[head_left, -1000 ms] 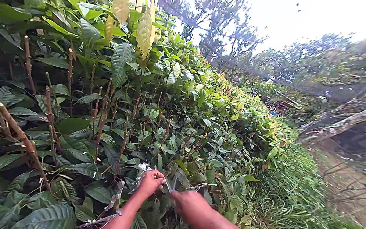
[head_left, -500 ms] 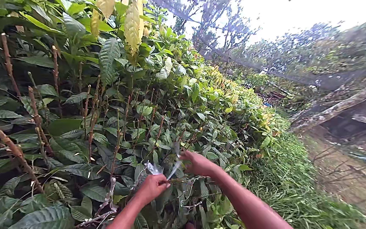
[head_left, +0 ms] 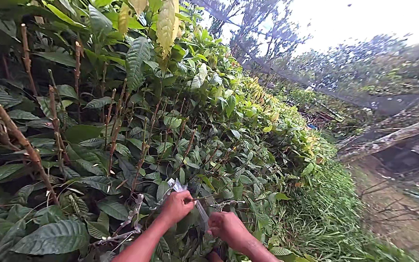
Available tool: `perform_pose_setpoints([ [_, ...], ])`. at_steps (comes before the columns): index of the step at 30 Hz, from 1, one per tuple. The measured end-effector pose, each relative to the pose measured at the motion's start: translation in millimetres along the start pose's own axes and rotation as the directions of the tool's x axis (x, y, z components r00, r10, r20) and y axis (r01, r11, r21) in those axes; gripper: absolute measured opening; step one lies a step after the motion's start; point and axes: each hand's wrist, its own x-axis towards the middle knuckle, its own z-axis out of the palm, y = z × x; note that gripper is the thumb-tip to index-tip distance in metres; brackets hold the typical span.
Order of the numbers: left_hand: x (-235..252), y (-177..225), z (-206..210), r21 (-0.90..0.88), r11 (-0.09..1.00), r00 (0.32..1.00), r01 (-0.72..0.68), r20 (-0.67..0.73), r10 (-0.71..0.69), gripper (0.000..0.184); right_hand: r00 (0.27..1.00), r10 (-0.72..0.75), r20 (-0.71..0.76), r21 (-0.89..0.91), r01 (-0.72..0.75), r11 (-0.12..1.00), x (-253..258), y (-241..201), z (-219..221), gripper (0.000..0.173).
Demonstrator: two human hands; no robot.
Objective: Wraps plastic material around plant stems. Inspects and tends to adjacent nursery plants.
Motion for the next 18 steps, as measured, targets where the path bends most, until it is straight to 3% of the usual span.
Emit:
perform_pose_setpoints([
  [2,0.7,8.0,4.2,-0.014,0.999,0.999,0.035,0.019,-0.035,0.025,1.0,0.017,0.001,0.011,-0.017,1.0,-14.4,-30.7,-2.1,0.034],
  [4,-2.7,20.6,9.0,0.067,0.998,0.993,0.021,0.113,-0.028,0.025,0.997,-0.081,0.007,0.066,0.081,0.995,-20.5,-61.6,-15.6,0.036],
  [7,-12.2,24.9,19.3,0.207,0.972,0.958,-0.108,0.284,0.046,0.033,0.984,-0.179,-0.003,0.395,0.165,0.904,6.7,-28.2,-60.4,0.033],
  [8,-12.7,18.8,21.6,0.21,0.963,0.954,-0.169,0.28,0.106,0.033,0.991,-0.132,0.012,0.351,0.119,0.929,17.0,-5.0,-70.7,0.036],
  [9,-12.2,13.7,20.9,0.206,0.959,0.961,-0.194,0.235,0.144,0.033,0.998,-0.056,0.011,0.178,0.053,0.983,21.3,10.0,-71.2,0.039],
  [10,-9.3,12.6,15.6,0.188,0.966,0.972,-0.175,0.187,0.14,0.033,0.999,0.008,-0.037,-0.013,-0.009,1.0,18.2,11.8,-60.6,0.041],
  [12,-3.4,15.2,7.4,0.131,0.985,0.987,-0.111,0.13,0.094,0.031,0.993,-0.011,-0.116,-0.16,-0.007,0.987,-3.6,-12.6,-33.0,0.035],
  [15,-6.8,29.6,11.2,0.189,0.973,0.97,-0.13,0.226,0.086,0.031,0.985,-0.143,-0.096,0.136,0.155,0.978,-13.7,-41.6,-44.9,0.029],
  [17,-11.7,33.6,18.0,0.247,0.949,0.94,-0.196,0.321,0.111,0.03,0.989,-0.149,0.013,0.295,0.139,0.945,10.7,-14.6,-73.2,0.035],
  [18,-13.4,31.7,20.0,0.256,0.94,0.936,-0.225,0.325,0.136,0.03,0.994,-0.093,0.056,0.236,0.077,0.969,22.4,5.8,-76.8,0.04],
])
